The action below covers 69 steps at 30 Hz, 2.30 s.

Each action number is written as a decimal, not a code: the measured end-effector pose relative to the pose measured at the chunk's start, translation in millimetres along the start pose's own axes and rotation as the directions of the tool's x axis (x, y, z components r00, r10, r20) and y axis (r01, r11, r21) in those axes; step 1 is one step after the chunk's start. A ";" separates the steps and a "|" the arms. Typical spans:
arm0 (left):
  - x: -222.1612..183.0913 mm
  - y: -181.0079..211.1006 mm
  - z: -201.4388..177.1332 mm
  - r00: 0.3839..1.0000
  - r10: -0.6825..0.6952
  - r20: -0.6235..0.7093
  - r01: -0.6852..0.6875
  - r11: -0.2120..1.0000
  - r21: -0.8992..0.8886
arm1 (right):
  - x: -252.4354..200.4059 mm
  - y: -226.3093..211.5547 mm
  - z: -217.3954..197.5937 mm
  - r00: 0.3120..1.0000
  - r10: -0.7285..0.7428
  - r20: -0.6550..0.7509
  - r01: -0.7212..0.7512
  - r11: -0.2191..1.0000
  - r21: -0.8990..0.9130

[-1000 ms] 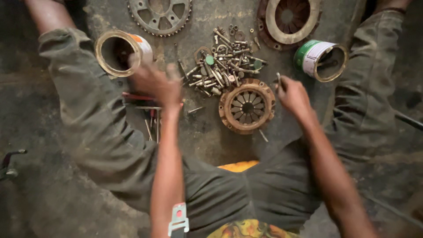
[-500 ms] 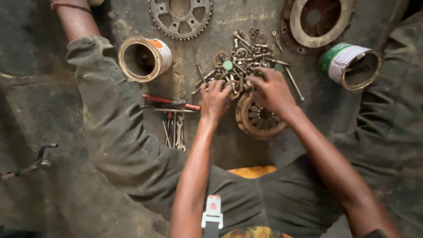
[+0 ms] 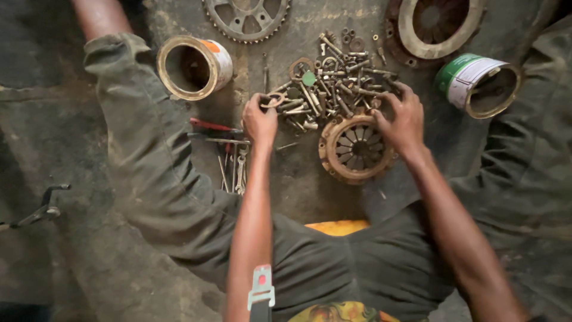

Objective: The person sits on the floor and assembles a circular mechanical component, inserting small metal pins into its slots. They use a screwdriver to adjust parts and handle various bolts and screws from nearby cans.

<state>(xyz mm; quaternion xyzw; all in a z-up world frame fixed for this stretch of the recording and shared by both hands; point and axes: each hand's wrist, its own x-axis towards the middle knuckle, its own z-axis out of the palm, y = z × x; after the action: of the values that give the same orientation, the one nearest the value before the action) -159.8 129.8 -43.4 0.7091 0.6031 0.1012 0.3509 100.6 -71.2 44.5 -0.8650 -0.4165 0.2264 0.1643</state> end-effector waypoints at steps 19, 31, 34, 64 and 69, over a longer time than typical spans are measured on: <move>1.4 -15.9 13.6 0.974 -0.176 -0.141 0.135 0.955 -0.263 | -30.0 -68.6 72.4 0.988 -0.129 0.090 0.109 0.974 0.200; -8.0 -19.9 8.0 0.984 -0.029 -0.175 0.011 0.995 -0.102 | -31.6 -95.3 52.3 0.961 -0.135 0.240 0.120 0.990 0.079; -16.0 -9.1 6.4 0.983 0.184 -0.018 -0.181 0.977 0.114 | -37.1 -102.8 52.3 0.951 -0.187 0.246 0.180 0.982 0.048; 23.8 -42.0 10.1 0.987 -0.151 -0.055 0.133 0.961 -0.244 | -17.1 -33.4 56.9 0.992 0.123 -0.037 -0.120 0.989 0.085; 18.6 -36.5 0.5 0.998 0.008 -0.059 -0.003 0.996 0.088 | -16.4 -31.1 59.4 0.988 0.150 -0.036 -0.148 0.988 0.052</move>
<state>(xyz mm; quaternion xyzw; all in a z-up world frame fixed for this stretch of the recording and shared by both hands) -183.5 147.8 -71.6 0.7222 0.6152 0.0962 0.3011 40.1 -59.9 13.4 -0.8937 -0.3418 0.2311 0.1763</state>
